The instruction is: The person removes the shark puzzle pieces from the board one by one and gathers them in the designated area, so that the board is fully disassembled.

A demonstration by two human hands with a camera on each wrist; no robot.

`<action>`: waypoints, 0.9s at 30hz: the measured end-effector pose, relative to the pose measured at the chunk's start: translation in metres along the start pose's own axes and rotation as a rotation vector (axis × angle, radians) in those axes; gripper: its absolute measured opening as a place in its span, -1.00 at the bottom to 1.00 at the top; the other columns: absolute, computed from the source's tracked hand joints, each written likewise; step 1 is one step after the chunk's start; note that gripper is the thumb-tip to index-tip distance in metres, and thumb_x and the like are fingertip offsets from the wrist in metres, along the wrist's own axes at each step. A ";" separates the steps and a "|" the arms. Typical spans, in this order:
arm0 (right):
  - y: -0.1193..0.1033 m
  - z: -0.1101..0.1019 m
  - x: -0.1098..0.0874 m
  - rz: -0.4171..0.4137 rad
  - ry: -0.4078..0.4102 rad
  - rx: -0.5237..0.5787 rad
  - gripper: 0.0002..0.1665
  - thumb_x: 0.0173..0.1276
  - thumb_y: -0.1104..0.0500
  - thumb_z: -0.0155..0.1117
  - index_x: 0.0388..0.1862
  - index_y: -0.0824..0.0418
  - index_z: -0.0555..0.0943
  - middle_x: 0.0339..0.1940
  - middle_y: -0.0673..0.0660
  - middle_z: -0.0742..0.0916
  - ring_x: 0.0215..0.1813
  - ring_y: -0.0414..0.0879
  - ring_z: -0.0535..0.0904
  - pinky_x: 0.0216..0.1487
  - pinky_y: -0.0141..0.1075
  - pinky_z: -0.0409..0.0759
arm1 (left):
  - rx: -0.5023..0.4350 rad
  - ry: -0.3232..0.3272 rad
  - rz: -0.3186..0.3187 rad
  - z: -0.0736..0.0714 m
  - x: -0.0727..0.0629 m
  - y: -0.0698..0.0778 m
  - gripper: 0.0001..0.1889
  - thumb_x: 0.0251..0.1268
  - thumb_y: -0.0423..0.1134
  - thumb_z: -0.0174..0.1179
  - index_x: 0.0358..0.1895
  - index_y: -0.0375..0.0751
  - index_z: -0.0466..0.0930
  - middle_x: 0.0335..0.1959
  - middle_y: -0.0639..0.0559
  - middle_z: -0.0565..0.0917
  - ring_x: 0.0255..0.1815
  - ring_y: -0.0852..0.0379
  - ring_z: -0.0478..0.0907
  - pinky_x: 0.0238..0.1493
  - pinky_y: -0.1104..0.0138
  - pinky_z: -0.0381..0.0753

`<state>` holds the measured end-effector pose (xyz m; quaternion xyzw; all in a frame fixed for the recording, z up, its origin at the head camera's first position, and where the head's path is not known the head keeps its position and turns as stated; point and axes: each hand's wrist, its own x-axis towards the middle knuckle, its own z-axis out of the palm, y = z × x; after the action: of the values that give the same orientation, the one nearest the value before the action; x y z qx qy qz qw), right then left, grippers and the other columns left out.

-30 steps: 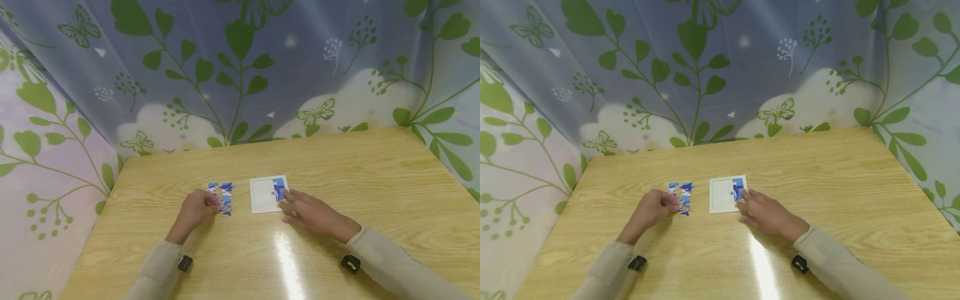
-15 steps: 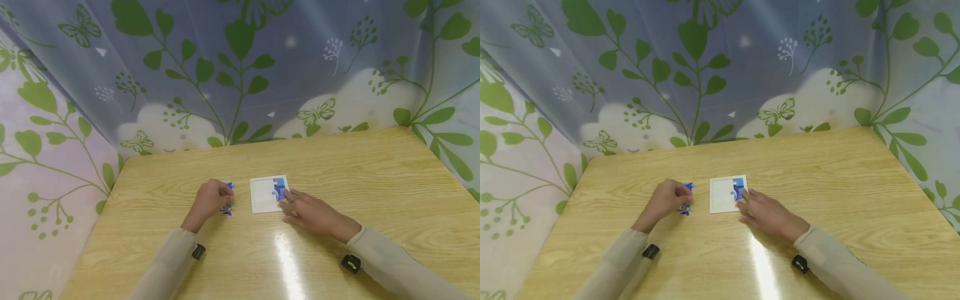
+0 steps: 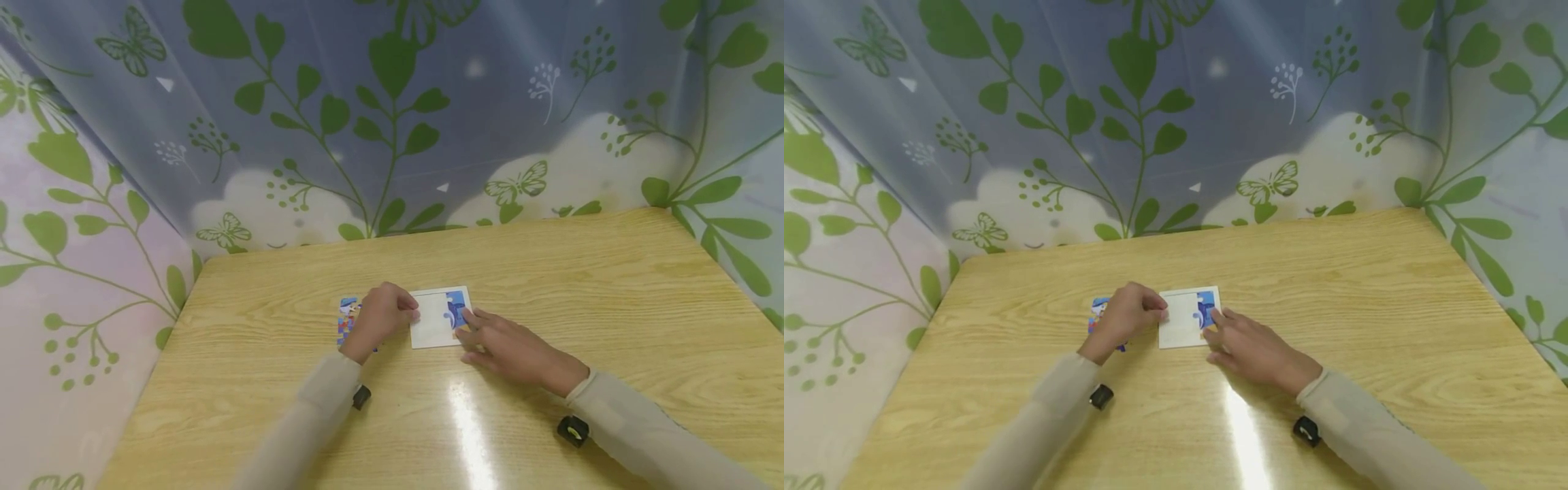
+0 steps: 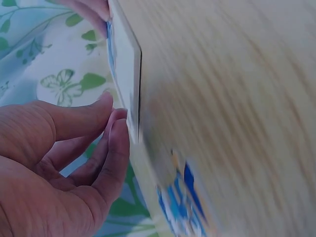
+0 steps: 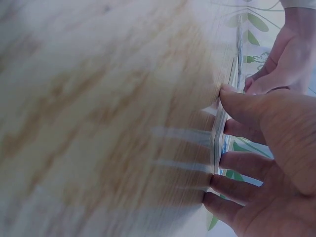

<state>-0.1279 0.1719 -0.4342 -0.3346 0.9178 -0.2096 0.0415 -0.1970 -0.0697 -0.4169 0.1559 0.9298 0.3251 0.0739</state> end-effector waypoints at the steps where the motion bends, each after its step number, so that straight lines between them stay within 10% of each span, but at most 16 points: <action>1: 0.000 0.000 0.000 0.001 -0.001 0.000 -0.49 0.44 0.15 0.34 0.25 0.43 0.58 0.39 0.58 0.39 0.41 0.50 0.32 0.29 0.22 0.43 | -0.006 -0.003 0.000 0.003 0.002 0.001 -0.94 0.23 -0.36 0.42 -0.27 -0.28 0.80 -0.31 -0.06 0.79 -0.24 0.05 0.72 -0.14 0.21 0.69; 27: 0.002 0.001 0.000 -0.008 -0.002 0.003 -0.49 0.41 0.15 0.36 0.23 0.43 0.59 0.38 0.59 0.39 0.39 0.52 0.33 0.25 0.22 0.47 | -0.027 0.006 -0.059 0.039 0.030 0.034 -0.93 0.18 -0.33 0.47 -0.28 -0.19 0.82 -0.38 0.05 0.79 -0.34 0.20 0.67 -0.21 0.37 0.63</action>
<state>-0.1295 0.1731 -0.4359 -0.3387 0.9160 -0.2108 0.0422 -0.2074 -0.0119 -0.4272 0.1264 0.9297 0.3359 0.0830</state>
